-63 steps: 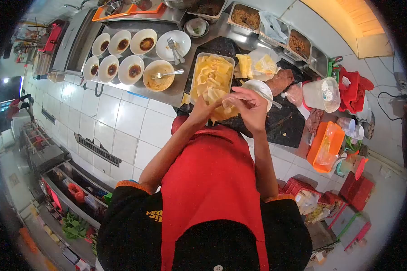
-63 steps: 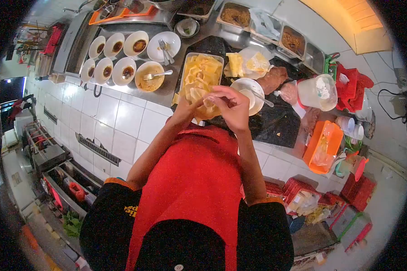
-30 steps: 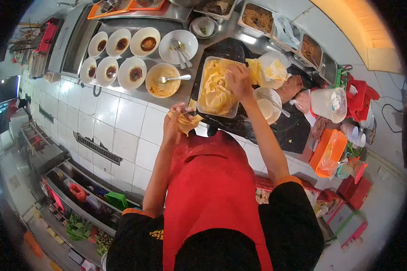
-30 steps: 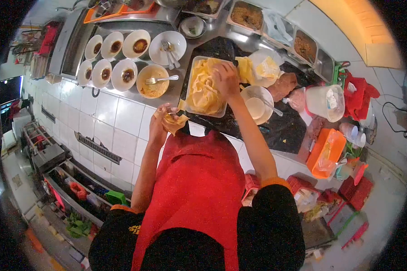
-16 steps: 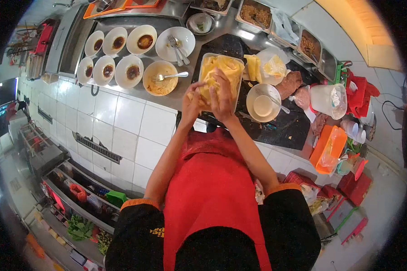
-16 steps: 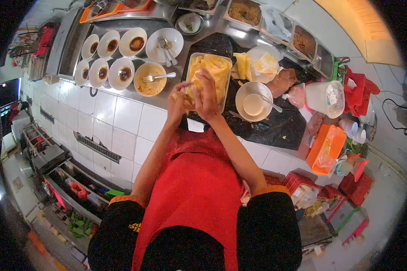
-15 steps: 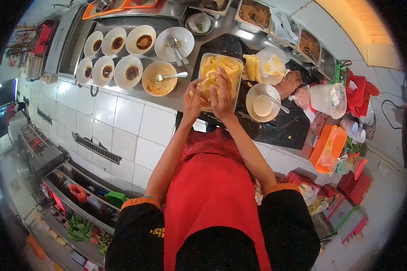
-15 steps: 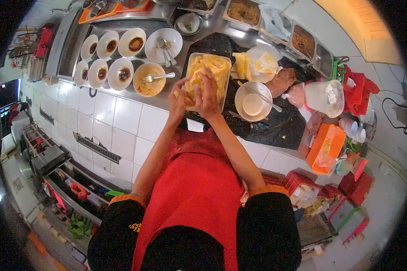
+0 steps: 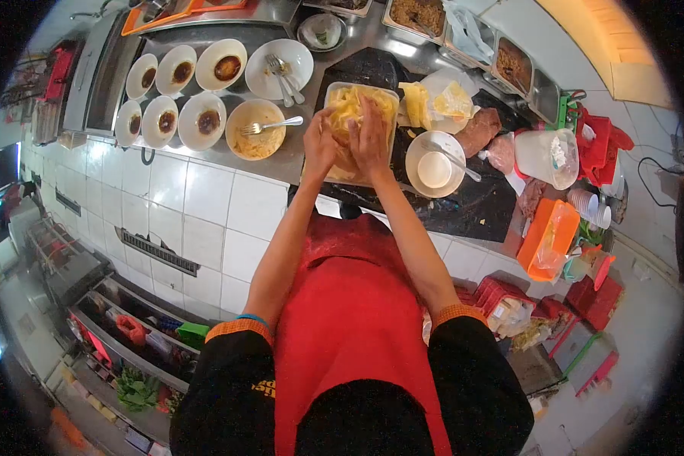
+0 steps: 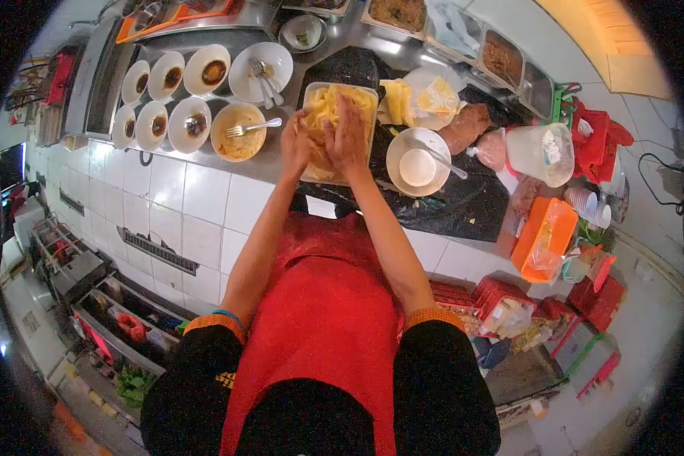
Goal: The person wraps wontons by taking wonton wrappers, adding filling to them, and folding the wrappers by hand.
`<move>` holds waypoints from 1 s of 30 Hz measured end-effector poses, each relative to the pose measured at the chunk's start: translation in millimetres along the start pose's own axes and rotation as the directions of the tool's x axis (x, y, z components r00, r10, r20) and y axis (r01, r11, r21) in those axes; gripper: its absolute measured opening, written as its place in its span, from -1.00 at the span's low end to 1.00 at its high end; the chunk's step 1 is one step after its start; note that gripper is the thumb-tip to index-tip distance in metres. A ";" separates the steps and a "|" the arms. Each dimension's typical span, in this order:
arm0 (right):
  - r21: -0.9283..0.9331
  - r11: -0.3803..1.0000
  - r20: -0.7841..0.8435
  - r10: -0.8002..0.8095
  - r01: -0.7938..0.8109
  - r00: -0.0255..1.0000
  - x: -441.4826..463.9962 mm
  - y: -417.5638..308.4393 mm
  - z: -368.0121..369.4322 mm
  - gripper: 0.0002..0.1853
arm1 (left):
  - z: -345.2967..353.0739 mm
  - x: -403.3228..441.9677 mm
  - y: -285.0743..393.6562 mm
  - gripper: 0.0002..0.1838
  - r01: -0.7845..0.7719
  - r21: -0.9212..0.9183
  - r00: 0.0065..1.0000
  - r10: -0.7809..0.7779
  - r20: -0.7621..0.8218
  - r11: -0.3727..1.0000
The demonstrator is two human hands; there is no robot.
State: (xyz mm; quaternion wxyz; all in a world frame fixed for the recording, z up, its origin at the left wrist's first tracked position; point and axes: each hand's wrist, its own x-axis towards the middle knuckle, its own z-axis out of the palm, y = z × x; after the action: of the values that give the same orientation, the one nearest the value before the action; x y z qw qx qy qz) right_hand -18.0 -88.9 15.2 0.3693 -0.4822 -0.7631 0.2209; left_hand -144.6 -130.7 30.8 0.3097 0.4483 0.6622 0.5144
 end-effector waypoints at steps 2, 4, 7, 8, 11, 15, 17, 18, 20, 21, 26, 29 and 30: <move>0.040 0.999 -0.016 -0.002 0.003 1.000 -0.7 6.1 -0.3 -0.42 | -7.0 4.4 9.9 -0.57 0.218 -0.206 0.976 -0.211 0.055 0.954; 0.084 0.996 -0.026 0.007 -0.005 1.000 -3.6 2.4 -10.9 -0.44 | -21.7 -2.0 22.5 -0.55 0.243 -0.361 0.970 -0.225 0.091 0.900; 0.248 0.968 -0.096 0.066 -0.041 0.993 -1.8 -19.6 -40.2 -0.59 | -36.6 -10.8 32.3 -0.52 0.180 -0.481 0.981 -0.122 0.151 0.858; 0.257 0.966 -0.092 0.064 -0.038 0.994 -3.5 -30.2 -51.6 -0.59 | -40.2 -14.4 34.5 -0.50 0.097 -0.461 0.985 -0.017 0.174 0.882; 0.692 0.594 0.307 0.272 -0.410 0.912 -19.7 -41.9 -70.9 -0.62 | -44.9 -29.3 70.8 -0.47 0.026 -0.417 0.984 0.050 0.170 0.908; 0.591 0.656 0.484 0.178 -0.470 0.857 -35.9 -81.6 -101.3 -0.55 | -39.5 -41.9 84.3 -0.45 -0.040 -0.437 0.973 0.136 0.189 0.899; 0.586 0.657 0.427 0.247 -0.475 0.870 -43.3 -81.6 -108.0 -0.56 | -36.2 -49.2 82.8 -0.45 -0.031 -0.466 0.968 0.142 0.205 0.884; 0.579 0.656 0.369 0.317 -0.483 0.873 -46.7 -82.1 -111.3 -0.56 | -34.3 -54.0 80.7 -0.45 0.009 -0.434 0.979 0.080 0.185 0.901; 0.645 0.591 0.321 0.365 -0.484 0.874 -48.6 -80.8 -117.1 -0.57 | -30.6 -61.5 72.4 -0.44 0.050 -0.408 0.985 0.021 0.169 0.912; 0.709 0.522 0.277 0.412 -0.474 0.868 -48.6 -79.2 -120.1 -0.58 | -30.5 -62.9 62.1 -0.42 0.275 -0.441 0.939 -0.139 0.315 0.854; 0.569 0.647 0.315 0.399 -0.507 0.861 -63.3 -69.0 -127.2 -0.57 | -15.6 -76.6 48.9 -0.44 0.466 -0.490 0.868 -0.275 0.413 0.737; 0.555 0.618 0.366 0.421 -0.558 0.830 -72.7 -62.1 -128.2 -0.54 | -8.1 -72.0 36.1 -0.42 0.319 -0.254 0.918 -0.232 0.320 0.913; 0.528 0.629 0.387 0.419 -0.570 0.821 -75.2 -59.8 -131.1 -0.51 | -9.1 -70.9 49.5 -0.40 0.259 -0.133 0.931 -0.210 0.298 0.957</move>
State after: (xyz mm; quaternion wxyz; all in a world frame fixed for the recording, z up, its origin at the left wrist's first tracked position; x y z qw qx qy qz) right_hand 69.2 -185.1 112.8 0.3416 -0.4954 -0.5191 0.6070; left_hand -110.1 -195.6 77.3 0.4968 0.4059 0.6142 0.4595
